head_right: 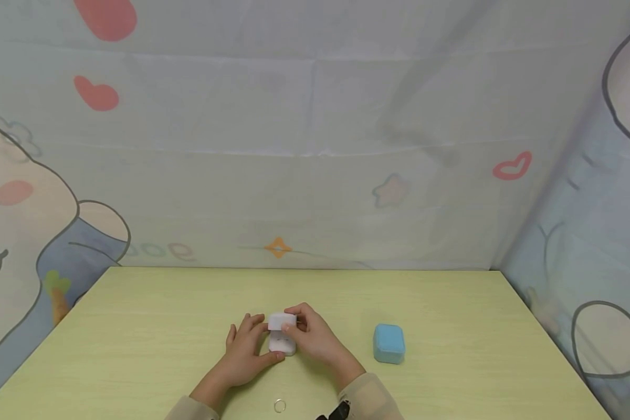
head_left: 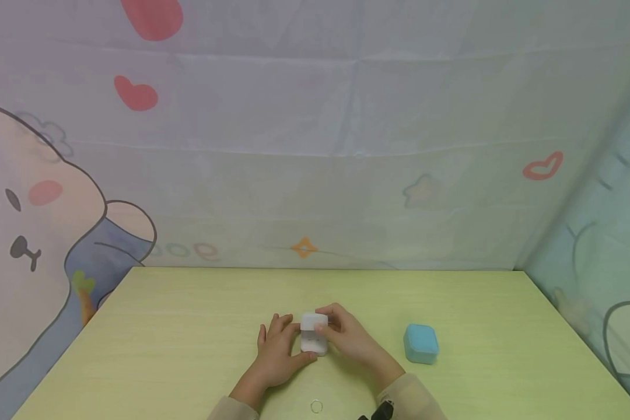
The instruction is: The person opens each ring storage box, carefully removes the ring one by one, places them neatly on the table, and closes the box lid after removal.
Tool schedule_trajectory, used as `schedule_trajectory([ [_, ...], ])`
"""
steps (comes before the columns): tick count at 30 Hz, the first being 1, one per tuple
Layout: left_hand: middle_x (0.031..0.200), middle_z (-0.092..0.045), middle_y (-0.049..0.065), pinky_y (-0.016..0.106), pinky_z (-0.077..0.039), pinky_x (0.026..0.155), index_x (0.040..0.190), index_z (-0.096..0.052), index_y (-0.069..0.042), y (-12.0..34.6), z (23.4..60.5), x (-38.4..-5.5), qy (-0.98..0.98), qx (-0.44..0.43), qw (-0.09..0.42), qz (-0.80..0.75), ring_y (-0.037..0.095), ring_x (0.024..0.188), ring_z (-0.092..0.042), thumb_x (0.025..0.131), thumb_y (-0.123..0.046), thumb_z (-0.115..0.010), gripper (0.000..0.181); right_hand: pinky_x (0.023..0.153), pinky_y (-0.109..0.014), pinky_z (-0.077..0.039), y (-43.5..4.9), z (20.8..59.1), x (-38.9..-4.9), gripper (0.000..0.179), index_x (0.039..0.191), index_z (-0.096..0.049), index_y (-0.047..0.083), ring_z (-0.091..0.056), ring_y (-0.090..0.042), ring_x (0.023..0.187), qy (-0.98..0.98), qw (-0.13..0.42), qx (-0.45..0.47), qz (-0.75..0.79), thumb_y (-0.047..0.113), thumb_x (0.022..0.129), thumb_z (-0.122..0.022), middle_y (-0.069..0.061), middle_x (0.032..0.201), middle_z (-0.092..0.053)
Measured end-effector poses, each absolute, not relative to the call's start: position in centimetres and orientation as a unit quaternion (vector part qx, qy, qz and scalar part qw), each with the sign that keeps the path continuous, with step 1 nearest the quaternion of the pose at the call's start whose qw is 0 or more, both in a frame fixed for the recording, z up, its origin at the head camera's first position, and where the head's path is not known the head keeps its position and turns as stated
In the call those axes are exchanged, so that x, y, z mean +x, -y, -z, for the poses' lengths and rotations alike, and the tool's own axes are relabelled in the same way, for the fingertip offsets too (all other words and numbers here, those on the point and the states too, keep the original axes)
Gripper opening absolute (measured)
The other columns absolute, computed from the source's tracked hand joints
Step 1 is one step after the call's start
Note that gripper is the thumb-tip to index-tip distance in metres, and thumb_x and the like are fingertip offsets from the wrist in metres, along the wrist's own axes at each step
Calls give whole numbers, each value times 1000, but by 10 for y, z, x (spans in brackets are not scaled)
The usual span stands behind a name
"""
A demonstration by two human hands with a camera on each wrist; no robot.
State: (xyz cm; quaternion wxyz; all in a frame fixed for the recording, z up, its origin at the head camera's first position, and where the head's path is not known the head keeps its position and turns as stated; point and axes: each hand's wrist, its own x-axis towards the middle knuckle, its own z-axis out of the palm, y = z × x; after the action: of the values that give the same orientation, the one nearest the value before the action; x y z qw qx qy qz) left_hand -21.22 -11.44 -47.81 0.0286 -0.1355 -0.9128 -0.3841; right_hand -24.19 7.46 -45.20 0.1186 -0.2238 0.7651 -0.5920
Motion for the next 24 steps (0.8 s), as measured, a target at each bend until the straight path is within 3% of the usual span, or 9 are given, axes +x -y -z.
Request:
schedule_trajectory([
  [24,143,-33,28,71,4,105,125,-54,-2,115,476,-211,911,-136,30,388,54,139,-10,80,-40,-73,62,100,-52,-44,-76,455,-245,40,127,-46,2,-50,-43,123,-768,130,-224,586,26,96,-54,-22,132,-50],
])
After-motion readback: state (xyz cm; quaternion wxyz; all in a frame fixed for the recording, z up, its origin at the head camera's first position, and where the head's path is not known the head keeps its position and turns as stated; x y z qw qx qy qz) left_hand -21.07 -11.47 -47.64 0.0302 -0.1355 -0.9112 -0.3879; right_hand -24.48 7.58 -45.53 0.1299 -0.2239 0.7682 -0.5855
